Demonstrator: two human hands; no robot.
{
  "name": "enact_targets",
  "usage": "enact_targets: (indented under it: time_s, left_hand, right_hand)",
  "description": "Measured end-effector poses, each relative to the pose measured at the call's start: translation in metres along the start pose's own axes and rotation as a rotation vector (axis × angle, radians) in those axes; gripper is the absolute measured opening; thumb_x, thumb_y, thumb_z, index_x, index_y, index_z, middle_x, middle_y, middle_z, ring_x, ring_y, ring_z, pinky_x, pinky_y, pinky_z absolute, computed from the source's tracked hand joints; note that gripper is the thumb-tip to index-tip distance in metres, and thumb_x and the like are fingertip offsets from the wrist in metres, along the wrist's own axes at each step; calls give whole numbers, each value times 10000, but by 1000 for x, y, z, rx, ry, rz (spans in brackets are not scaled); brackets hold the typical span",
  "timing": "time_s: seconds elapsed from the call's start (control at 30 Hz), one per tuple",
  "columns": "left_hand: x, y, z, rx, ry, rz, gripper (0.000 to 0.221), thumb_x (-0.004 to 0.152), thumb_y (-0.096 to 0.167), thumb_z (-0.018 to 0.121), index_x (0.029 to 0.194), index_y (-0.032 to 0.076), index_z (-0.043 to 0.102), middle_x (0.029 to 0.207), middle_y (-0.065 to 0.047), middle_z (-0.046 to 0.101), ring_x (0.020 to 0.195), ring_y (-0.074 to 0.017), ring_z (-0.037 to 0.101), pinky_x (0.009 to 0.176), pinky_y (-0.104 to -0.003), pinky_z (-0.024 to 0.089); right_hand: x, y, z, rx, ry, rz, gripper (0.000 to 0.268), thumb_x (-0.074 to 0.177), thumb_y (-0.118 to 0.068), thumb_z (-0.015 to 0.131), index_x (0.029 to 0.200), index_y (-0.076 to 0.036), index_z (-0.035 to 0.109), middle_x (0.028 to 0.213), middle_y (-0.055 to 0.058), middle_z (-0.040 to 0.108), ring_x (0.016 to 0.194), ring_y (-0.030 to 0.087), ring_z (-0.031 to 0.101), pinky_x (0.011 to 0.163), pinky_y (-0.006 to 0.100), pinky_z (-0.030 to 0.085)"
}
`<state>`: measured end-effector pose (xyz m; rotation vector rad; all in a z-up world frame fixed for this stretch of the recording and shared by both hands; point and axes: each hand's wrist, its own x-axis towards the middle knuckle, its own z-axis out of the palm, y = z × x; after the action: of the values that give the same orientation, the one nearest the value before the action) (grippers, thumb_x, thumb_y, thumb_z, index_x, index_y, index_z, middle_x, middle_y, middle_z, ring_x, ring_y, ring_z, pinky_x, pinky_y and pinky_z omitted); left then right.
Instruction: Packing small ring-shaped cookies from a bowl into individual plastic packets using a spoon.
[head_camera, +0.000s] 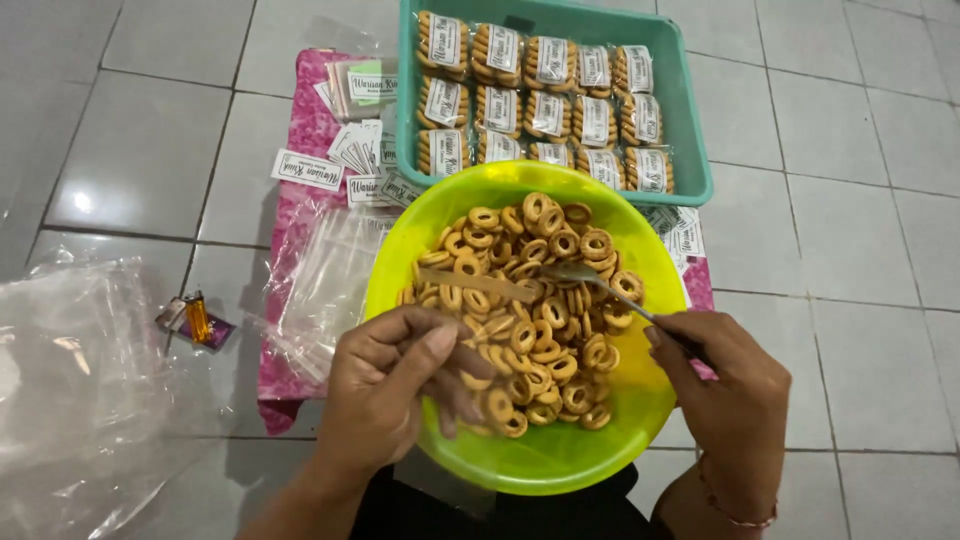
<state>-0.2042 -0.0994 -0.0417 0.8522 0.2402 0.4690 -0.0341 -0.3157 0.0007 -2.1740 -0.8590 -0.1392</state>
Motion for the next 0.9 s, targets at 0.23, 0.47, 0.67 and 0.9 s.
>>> enact_targets:
  time_s: [0.23, 0.47, 0.67, 0.9]
  left_hand:
    - [10, 4, 3, 25, -137, -19, 269, 988, -32, 473, 1201, -127, 608, 927, -287, 759, 623, -248, 715, 587, -299, 613]
    - [16, 4, 5, 258, -160, -67, 262, 986, -21, 501, 1210, -91, 617, 1089, -231, 771, 927, -266, 778, 835, -340, 649]
    - [18, 8, 12, 296, -112, -56, 334, 970, -30, 528, 1281, -114, 616, 1095, -239, 776, 930, -260, 776, 867, -332, 652]
    - [17, 7, 13, 338, -67, -49, 299, 950, -39, 572, 1228, -122, 646, 1043, -241, 790, 893, -266, 790, 841, -327, 674]
  right_hand:
    - [0, 11, 18, 155, 108, -125, 155, 878, 62, 761, 1025, 89, 719, 1003, 170, 655, 709, 169, 600, 616, 238, 492]
    - [-15, 10, 32, 251, 263, -125, 229, 1092, 56, 406, 1289, 64, 523, 997, 162, 699, 787, 197, 678, 792, 279, 573]
    - [-27, 18, 33, 219, 266, -116, 297, 1017, 70, 405, 1284, 48, 535, 766, 119, 671, 597, 163, 612, 637, 244, 524]
    - [-28, 6, 27, 119, -8, -216, 274, 934, 31, 580, 1201, -24, 607, 910, 97, 765, 733, 159, 744, 658, 249, 609]
